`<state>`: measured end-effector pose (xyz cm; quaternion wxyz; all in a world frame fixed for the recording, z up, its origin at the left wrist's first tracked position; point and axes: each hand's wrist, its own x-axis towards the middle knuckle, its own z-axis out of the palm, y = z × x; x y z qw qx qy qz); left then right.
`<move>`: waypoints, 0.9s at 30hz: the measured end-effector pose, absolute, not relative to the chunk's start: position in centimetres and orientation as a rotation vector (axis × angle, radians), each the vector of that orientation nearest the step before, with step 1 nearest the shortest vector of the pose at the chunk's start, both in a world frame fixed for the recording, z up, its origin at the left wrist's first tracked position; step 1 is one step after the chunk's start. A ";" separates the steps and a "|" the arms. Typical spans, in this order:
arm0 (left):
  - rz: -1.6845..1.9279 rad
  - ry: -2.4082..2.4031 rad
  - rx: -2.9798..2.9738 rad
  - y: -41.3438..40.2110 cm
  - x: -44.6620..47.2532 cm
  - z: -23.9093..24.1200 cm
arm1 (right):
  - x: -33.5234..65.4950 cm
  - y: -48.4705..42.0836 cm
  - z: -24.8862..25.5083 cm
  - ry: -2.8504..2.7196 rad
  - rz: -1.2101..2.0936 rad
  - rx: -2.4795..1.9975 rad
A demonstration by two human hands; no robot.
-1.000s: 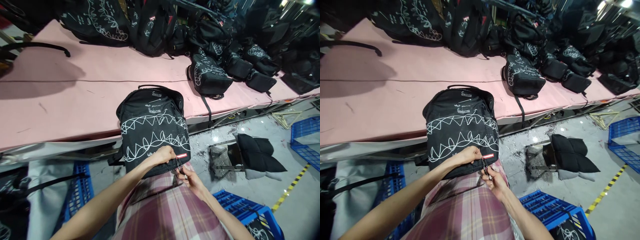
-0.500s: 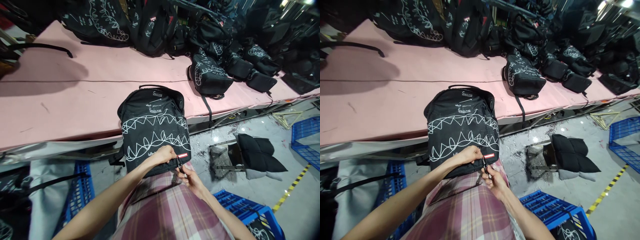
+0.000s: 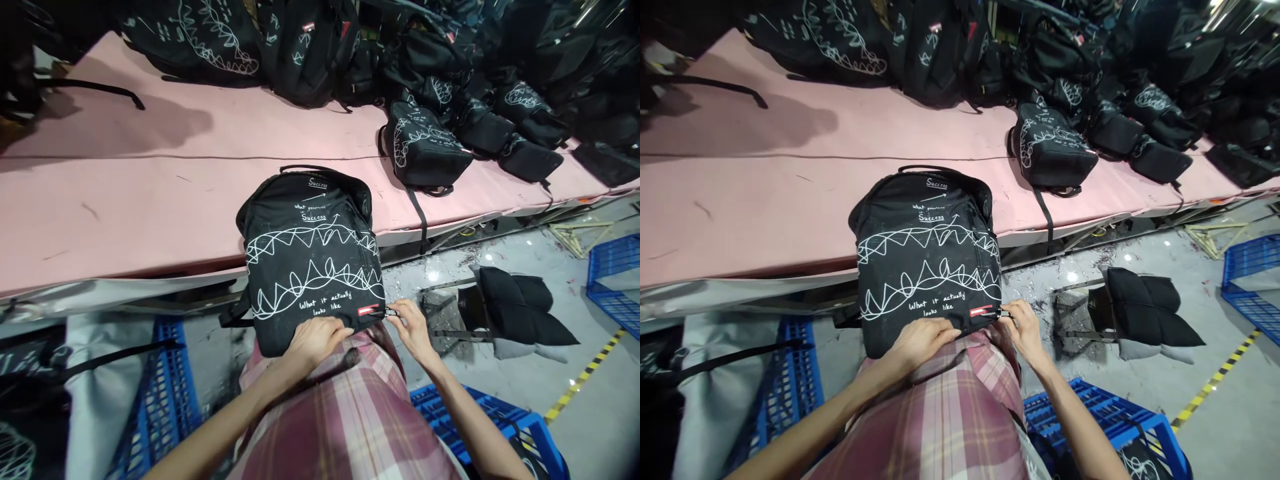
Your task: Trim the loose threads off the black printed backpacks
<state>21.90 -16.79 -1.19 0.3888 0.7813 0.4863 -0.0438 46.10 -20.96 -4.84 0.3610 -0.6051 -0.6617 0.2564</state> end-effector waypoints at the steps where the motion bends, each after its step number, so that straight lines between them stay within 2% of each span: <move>1: -0.080 1.258 2.001 -17.1 22.0 -1.6 | 46.5 -20.7 -5.2 -1.805 0.587 -1.539; 6: -0.055 1.275 2.006 -17.6 21.9 -2.8 | 46.8 -20.0 -6.3 -1.993 0.444 -1.474; 27: -0.118 1.305 2.035 -18.0 22.4 -2.3 | 45.7 -18.1 -5.6 -2.315 0.411 -1.361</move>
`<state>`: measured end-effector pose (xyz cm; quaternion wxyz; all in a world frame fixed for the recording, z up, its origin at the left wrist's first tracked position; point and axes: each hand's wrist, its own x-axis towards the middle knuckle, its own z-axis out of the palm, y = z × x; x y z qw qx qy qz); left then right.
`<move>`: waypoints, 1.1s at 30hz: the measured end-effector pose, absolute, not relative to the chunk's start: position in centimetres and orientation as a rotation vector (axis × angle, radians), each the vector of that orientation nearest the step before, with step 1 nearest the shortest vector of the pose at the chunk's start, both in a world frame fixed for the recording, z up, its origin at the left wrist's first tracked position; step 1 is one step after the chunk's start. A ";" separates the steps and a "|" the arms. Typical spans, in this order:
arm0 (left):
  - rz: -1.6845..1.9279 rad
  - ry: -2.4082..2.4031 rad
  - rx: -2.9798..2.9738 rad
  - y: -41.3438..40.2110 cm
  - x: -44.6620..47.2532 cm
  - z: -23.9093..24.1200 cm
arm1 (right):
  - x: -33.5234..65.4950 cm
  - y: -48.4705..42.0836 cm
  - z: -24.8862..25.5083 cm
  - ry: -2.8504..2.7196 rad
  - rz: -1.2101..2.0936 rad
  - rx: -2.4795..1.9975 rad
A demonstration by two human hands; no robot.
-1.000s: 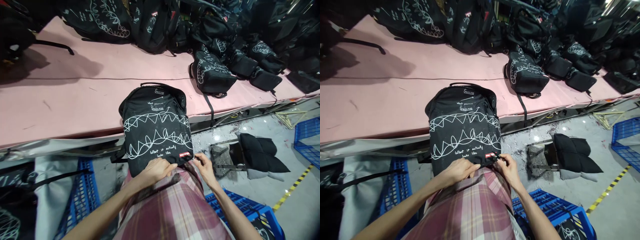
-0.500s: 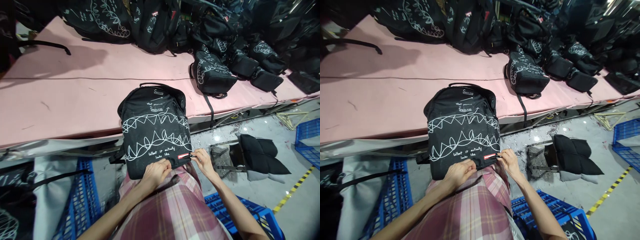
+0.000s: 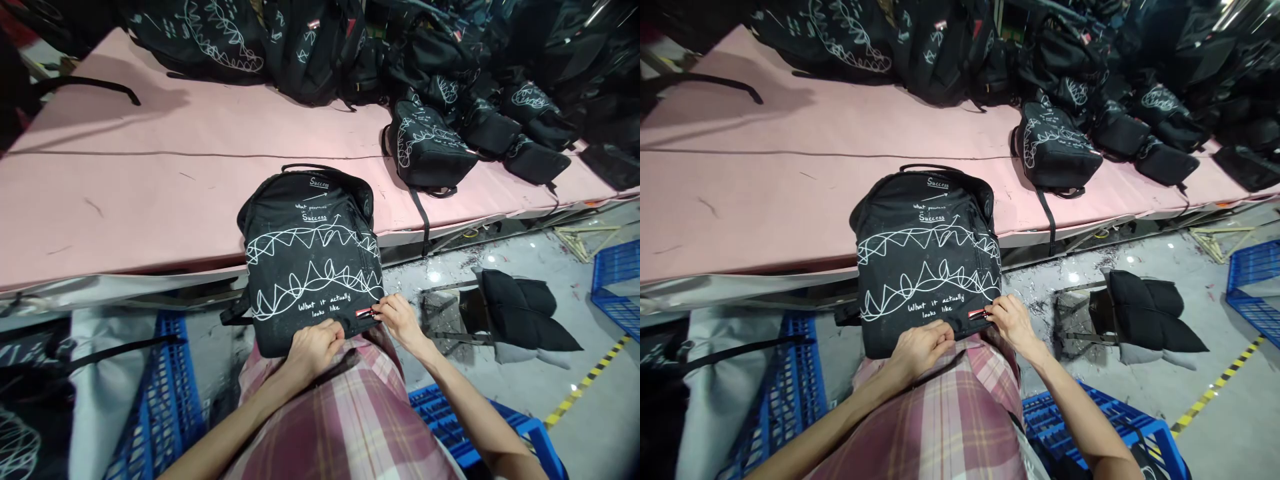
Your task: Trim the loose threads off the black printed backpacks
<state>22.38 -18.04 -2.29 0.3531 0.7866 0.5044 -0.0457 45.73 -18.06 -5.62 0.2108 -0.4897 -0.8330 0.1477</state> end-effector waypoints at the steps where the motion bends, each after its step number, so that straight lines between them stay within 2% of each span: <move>1: -0.116 1.308 2.035 -18.1 22.4 -2.3 | 45.5 -18.0 -5.6 -2.320 0.419 -1.362; 4: -0.086 1.306 2.032 -18.2 22.3 -2.4 | 45.1 -17.8 -5.5 -2.249 0.510 -1.361; 9: -0.016 1.264 2.012 -18.3 21.9 -2.6 | 46.1 -17.9 -5.1 -1.733 0.607 -1.455; 16: -0.018 1.232 2.033 -18.0 22.0 -2.8 | 47.0 -19.1 -5.2 -2.209 0.419 -1.414; 33: -0.182 1.289 1.966 -17.4 22.7 -2.4 | 46.9 -18.2 -6.8 -2.323 0.365 -1.348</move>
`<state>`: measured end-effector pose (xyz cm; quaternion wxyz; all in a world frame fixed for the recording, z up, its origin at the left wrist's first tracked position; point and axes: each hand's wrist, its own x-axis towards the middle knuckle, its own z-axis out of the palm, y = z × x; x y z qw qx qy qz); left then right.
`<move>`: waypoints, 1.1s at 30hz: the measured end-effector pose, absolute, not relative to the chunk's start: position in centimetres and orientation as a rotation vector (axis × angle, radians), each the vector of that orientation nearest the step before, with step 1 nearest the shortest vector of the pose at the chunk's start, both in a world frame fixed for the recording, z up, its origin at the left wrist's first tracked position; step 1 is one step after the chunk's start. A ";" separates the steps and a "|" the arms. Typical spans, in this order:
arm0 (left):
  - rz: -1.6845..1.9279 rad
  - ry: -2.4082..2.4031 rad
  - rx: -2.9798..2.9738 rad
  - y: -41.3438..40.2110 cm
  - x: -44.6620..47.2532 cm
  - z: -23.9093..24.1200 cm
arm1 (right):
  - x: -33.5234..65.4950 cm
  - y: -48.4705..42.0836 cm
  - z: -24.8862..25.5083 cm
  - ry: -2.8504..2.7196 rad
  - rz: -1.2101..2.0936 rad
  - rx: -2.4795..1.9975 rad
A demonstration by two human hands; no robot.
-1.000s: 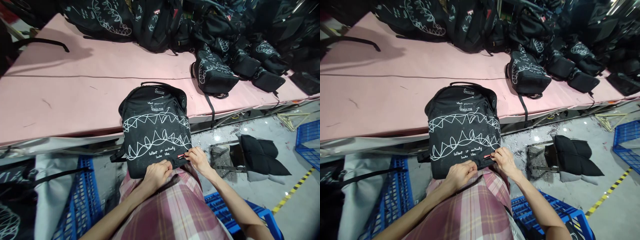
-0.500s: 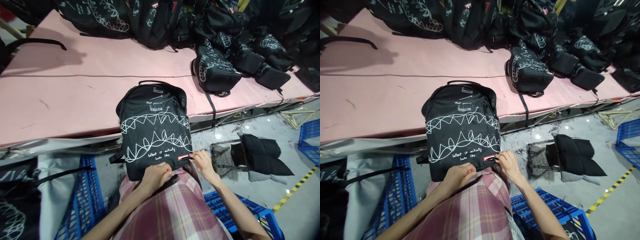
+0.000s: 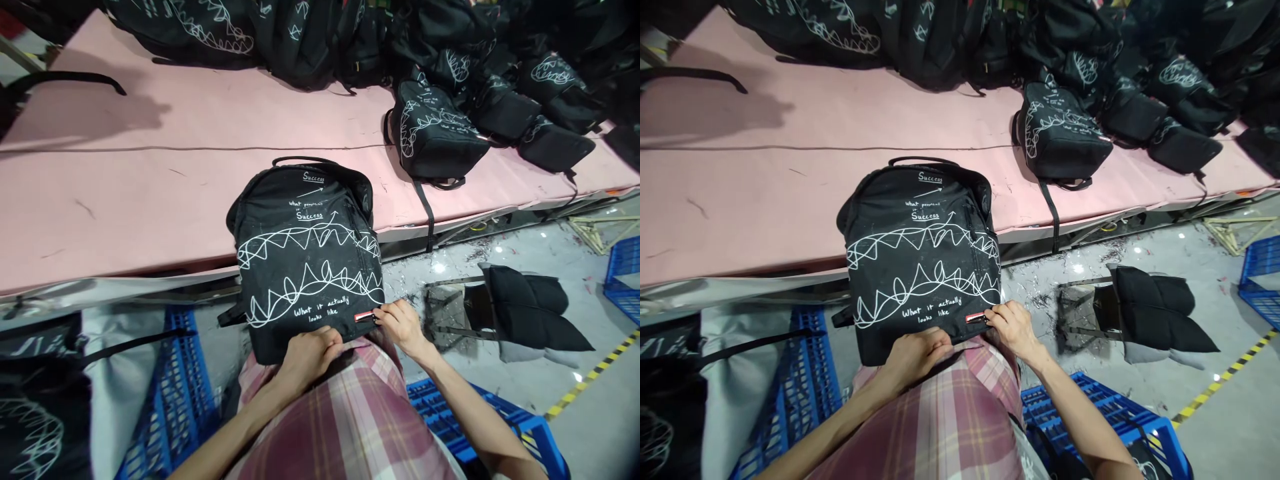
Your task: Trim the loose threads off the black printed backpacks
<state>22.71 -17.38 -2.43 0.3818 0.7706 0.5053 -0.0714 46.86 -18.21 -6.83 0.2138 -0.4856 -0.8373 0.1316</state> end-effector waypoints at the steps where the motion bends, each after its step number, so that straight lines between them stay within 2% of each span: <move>1: -0.185 1.293 1.965 -17.4 22.7 -2.4 | 46.8 -18.1 -6.9 -2.352 0.345 -1.335; 6: -0.185 1.303 1.957 -17.4 22.8 -2.5 | 46.6 -17.5 -6.6 -2.388 0.369 -1.268; 11: -0.169 1.295 1.935 -17.4 22.7 -2.6 | 47.1 -17.5 -6.1 -2.047 0.493 -1.326; 16: -0.142 1.305 1.910 -17.5 22.8 -3.2 | 46.9 -17.9 -5.7 -2.181 0.623 -1.330; 20: -0.084 1.238 1.809 -17.0 22.3 -2.8 | 47.4 -16.8 -5.5 -1.750 0.941 -1.430; 23: -0.015 1.119 1.739 -15.3 21.7 -1.7 | 48.3 -14.0 -5.7 -1.395 1.055 -1.498; 27: 0.102 1.191 1.822 -11.5 21.9 -0.8 | 47.3 -8.2 -5.9 -1.376 0.944 -1.577; 33: 0.176 1.287 1.882 -7.7 23.4 -2.0 | 43.6 -0.3 -4.6 -2.082 0.418 -1.666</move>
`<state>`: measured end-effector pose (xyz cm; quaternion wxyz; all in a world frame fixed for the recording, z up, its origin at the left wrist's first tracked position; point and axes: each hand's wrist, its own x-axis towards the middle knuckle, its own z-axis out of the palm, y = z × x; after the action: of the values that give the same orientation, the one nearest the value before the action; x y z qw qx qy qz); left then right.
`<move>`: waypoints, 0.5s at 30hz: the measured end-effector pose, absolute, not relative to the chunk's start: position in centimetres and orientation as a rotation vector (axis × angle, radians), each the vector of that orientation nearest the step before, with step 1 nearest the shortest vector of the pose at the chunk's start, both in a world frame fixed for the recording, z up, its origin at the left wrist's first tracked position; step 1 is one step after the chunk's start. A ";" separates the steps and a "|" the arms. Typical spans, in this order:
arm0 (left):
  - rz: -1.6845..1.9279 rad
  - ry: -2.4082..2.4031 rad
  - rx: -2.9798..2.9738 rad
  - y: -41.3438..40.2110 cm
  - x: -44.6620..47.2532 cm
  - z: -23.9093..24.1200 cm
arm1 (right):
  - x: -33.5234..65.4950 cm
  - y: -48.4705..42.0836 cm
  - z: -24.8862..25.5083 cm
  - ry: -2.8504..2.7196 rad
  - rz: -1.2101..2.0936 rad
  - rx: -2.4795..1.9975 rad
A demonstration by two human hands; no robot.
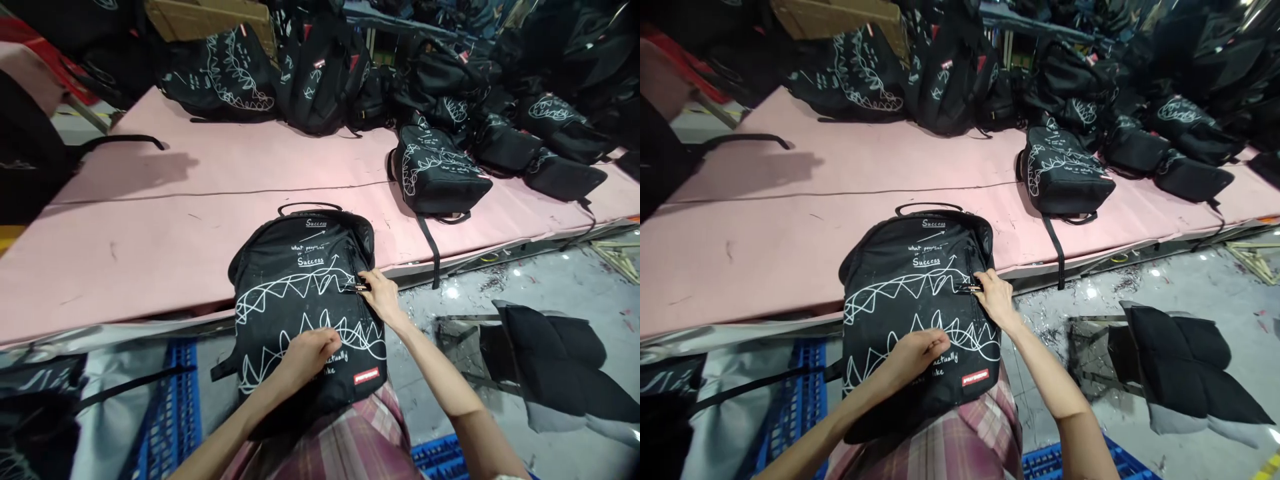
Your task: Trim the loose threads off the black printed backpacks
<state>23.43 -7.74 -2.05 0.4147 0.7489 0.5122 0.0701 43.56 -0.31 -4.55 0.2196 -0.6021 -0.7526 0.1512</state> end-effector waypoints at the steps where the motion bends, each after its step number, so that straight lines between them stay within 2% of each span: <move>1: 0.154 1.280 1.856 -7.6 23.5 -2.3 | 43.4 0.3 -4.4 -2.164 0.341 -1.662; 8: 0.118 1.227 1.549 -6.6 23.2 -2.3 | 45.1 -3.1 -3.9 -2.383 -0.164 -1.285; 11: 0.194 1.270 1.586 -4.2 23.4 -1.6 | 45.6 -5.5 -3.4 -2.323 -0.100 -1.264; 15: 0.467 1.443 1.980 2.2 24.9 -1.0 | 45.9 -5.9 -3.4 -2.233 -0.002 -1.324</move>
<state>24.94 2.23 -0.96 0.3182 0.7525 0.5486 0.1775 45.92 -5.85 -3.36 0.2694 -0.4911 -0.8284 -0.0007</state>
